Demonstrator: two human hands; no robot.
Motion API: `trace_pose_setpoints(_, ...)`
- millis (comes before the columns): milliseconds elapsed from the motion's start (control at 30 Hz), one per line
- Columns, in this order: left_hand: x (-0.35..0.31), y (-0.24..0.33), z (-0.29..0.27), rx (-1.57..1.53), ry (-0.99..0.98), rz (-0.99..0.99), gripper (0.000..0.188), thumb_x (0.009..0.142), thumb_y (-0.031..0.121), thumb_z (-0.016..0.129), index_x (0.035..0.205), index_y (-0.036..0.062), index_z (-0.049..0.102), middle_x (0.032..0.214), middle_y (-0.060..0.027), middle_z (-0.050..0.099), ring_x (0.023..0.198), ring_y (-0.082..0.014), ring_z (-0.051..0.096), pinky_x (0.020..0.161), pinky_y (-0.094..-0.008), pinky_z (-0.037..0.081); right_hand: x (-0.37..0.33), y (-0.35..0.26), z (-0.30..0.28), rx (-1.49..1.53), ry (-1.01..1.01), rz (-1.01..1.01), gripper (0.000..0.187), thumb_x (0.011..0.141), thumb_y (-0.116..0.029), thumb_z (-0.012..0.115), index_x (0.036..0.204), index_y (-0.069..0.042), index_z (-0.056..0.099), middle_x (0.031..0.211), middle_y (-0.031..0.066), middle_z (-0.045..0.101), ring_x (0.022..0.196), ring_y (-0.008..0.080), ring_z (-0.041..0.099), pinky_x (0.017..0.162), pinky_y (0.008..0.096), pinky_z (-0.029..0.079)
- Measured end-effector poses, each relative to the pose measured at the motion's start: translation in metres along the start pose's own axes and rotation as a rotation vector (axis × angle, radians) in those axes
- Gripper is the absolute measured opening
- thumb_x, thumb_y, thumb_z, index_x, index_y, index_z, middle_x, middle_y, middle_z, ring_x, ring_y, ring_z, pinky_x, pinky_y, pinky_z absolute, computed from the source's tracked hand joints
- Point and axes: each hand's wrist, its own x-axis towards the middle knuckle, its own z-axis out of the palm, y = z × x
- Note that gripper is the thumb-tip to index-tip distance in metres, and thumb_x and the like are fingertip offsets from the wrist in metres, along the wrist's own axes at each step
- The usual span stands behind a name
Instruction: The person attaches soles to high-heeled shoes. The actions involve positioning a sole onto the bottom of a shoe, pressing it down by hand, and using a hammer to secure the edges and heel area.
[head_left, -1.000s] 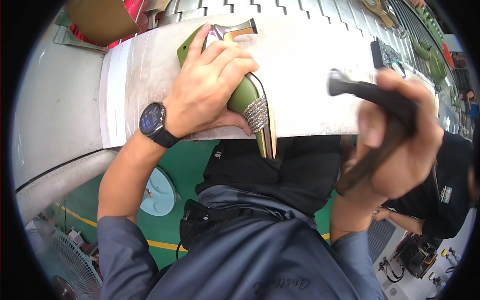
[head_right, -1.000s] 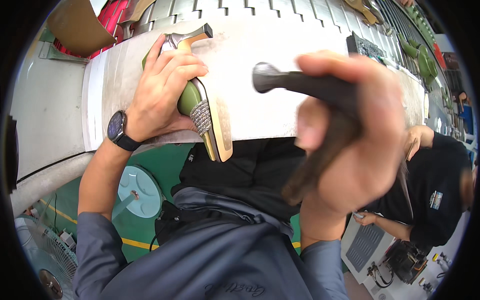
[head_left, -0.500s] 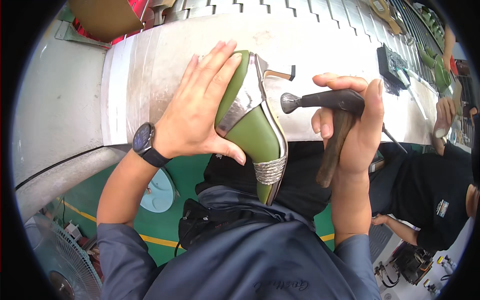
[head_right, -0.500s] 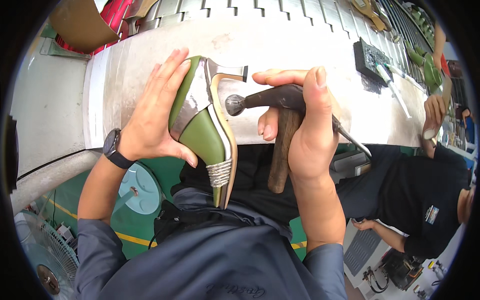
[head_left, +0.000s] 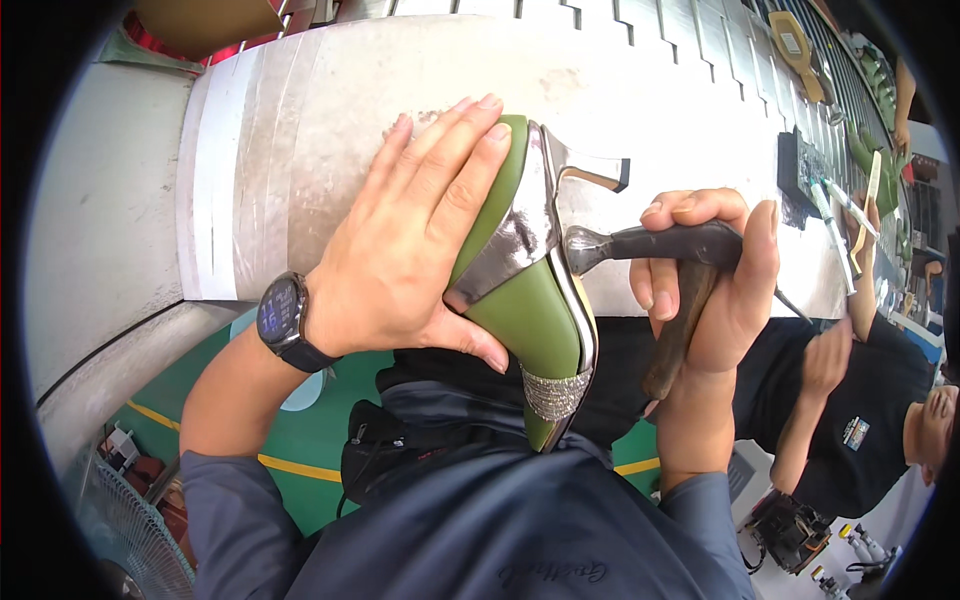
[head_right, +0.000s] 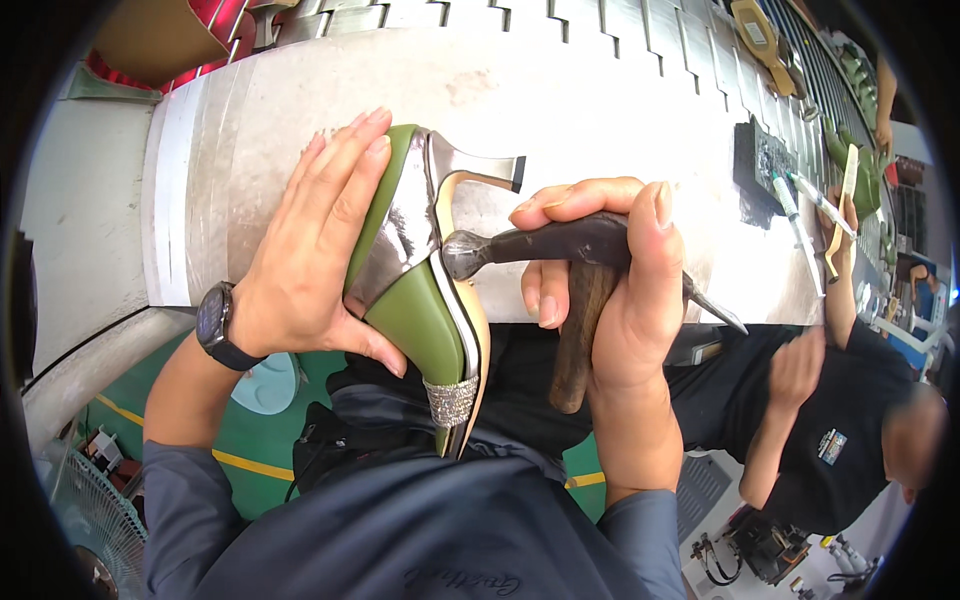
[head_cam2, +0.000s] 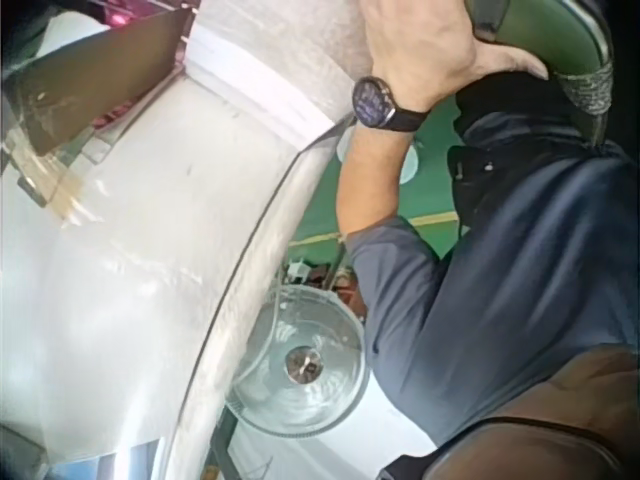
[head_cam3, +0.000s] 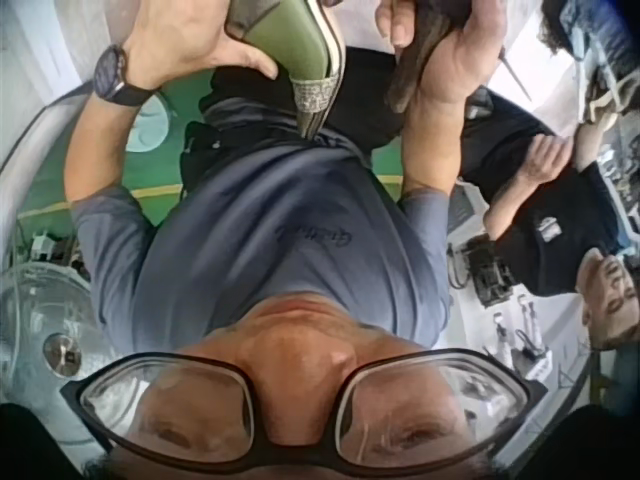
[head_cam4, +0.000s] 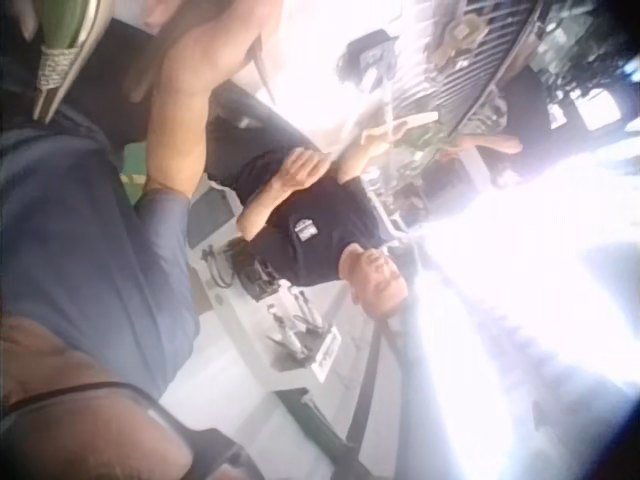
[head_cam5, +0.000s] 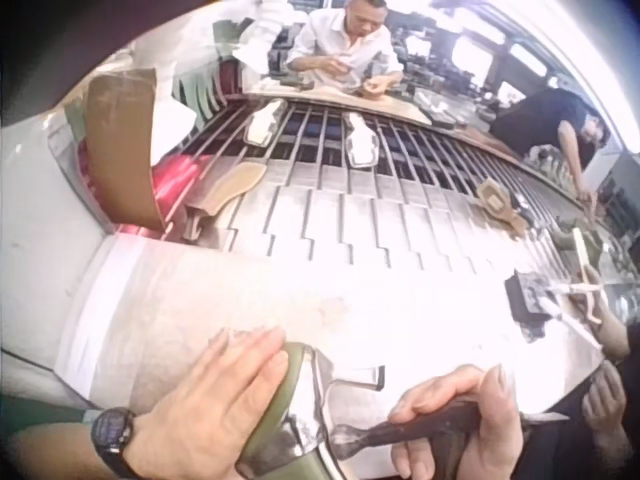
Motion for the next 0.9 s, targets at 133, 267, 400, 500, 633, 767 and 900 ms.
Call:
trace_pose_setpoints(133,0.002,0.0,-0.001,-0.01,-0.015,-0.004,0.15,0.054,0.081,0.08,0.163,-0.0033,0.02,0.166,-0.0303,0.028,0.152,-0.0483,0.031,0.123,-0.0631,0.023,0.008,-0.006,0.004,-0.079,-0.014,0.01,0.05,0.112,-0.042,0.039,0.103,0.003,0.06,0.099,0.028,0.07,0.048,0.0149,0.054,0.052,0.0301,0.051)
trace_pose_setpoints(267,0.0,0.0,-0.001,-0.025,-0.028,-0.017,0.148,0.056,0.08,0.079,0.162,-0.0057,0.021,0.164,-0.0313,0.029,0.151,-0.0494,0.032,0.123,-0.0631,0.023,0.014,-0.012,0.015,-0.217,-0.022,0.013,0.043,0.11,-0.034,0.045,0.099,0.004,0.061,0.093,0.0281,0.07,0.046,0.0143,0.052,0.047,0.0281,0.048)
trace_pose_setpoints(400,0.001,0.0,-0.002,-0.055,-0.037,0.0,0.147,0.056,0.077,0.08,0.162,-0.0061,0.021,0.164,-0.0319,0.029,0.151,-0.0499,0.033,0.123,-0.0632,0.023,0.012,-0.021,0.032,-0.317,0.053,0.015,0.039,0.108,-0.03,0.048,0.096,0.006,0.062,0.091,0.0262,0.072,0.045,0.0132,0.052,0.045,0.0252,0.045)
trace_pose_setpoints(500,0.003,0.0,-0.004,-0.033,-0.044,-0.002,0.149,0.055,0.077,0.081,0.162,-0.0056,0.019,0.164,-0.0321,0.028,0.151,-0.05,0.032,0.123,-0.0635,0.023,0.027,-0.031,0.043,-0.538,0.07,0.103,0.035,0.103,-0.025,0.053,0.091,0.005,0.065,0.085,0.0213,0.074,0.044,0.0113,0.051,0.045,0.0234,0.043)
trace_pose_setpoints(633,-0.001,0.001,-0.002,-0.024,-0.015,0.022,0.144,0.058,0.079,0.076,0.16,-0.0083,0.024,0.164,-0.0301,0.028,0.152,-0.0471,0.03,0.124,-0.0631,0.021,0.029,-0.034,0.042,-0.49,0.092,0.195,0.035,0.104,-0.027,0.056,0.095,0.004,0.068,0.087,0.0196,0.075,0.048,0.0116,0.054,0.05,0.0236,0.045)
trace_pose_setpoints(767,-0.004,0.003,0.004,0.024,0.014,0.032,0.144,0.058,0.078,0.078,0.16,-0.0071,0.024,0.166,-0.029,0.027,0.153,-0.0455,0.03,0.124,-0.0622,0.021,0.015,-0.048,0.032,-0.848,-0.131,0.027,0.014,0.098,-0.011,0.07,0.097,0.002,0.071,0.084,0.0092,0.075,0.062,0.0073,0.062,0.056,0.0229,0.049)
trace_pose_setpoints(900,-0.018,0.018,0.006,0.109,0.081,-0.015,0.135,0.063,0.07,0.082,0.16,-0.0063,0.027,0.166,-0.0272,0.028,0.153,-0.0439,0.03,0.124,-0.0608,0.022,0.019,-0.055,-0.007,-1.811,-0.19,-0.598,0.03,0.084,-0.005,0.076,0.113,0.001,0.07,0.107,0.0191,0.073,0.088,0.039,0.07,0.078,0.0413,0.057)
